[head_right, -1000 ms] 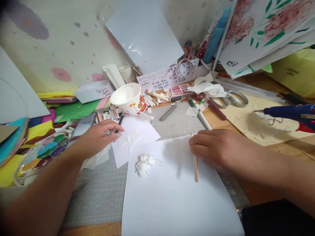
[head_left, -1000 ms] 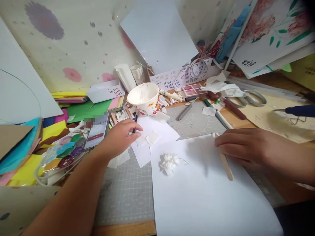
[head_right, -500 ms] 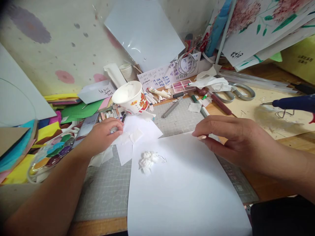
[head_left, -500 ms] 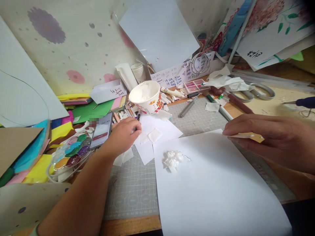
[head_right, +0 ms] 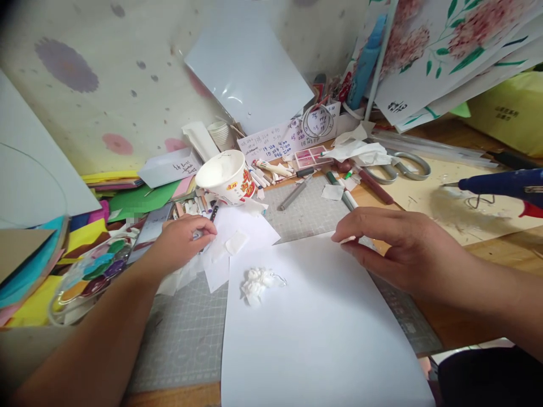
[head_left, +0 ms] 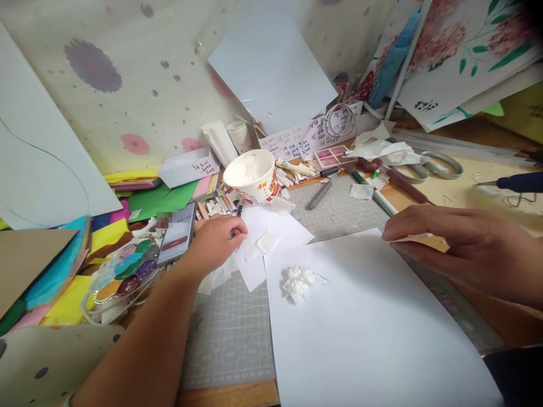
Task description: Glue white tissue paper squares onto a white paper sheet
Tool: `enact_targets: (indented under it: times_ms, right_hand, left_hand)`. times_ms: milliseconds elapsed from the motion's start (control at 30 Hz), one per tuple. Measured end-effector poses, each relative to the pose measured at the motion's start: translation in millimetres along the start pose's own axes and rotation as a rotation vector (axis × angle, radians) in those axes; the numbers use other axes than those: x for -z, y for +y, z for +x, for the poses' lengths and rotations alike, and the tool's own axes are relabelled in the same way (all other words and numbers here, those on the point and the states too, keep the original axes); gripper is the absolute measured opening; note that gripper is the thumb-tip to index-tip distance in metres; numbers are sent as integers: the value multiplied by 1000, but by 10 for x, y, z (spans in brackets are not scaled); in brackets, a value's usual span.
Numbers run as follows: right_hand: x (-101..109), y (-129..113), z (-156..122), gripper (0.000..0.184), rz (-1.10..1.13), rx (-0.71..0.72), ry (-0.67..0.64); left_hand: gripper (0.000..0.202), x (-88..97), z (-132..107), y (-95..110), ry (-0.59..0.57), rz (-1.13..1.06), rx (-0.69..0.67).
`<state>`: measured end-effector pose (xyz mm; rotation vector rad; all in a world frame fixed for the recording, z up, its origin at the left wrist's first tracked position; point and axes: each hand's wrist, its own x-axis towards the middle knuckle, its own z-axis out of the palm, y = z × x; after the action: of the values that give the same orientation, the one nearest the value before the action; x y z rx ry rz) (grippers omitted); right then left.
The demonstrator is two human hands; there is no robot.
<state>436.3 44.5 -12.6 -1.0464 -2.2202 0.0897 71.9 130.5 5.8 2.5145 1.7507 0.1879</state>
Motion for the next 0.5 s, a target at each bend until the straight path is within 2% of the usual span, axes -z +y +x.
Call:
enact_targets:
  times_ms: [133,200,300,367,400,433,500]
  right_hand:
    - [2,-26,29,5,71,-54,2]
    - [7,-40,48,3,143,-111,1]
    - [12,-61,85,3,240,-168,1]
    - [12,-74,114,4,287,-186,7]
    - [12,-81,127,4,305,-192,6]
    - [11,-88,140,4,319,-194,3]
    - [10,-104,160,4,334,-196,-15]
  left_hand:
    - [10,-1,-45,-21,106,-31,-8]
    - [13,26,-63,-4,203,-45,-9]
    - [23,182,1,68,412,-57,7]
    - [28,358,153,137,469,-39,6]
    - [29,452,267,174,457,-18,2]
    - [32,540,402,209,342,27,-8]
    - [30,667,714,270,184,48,-42]
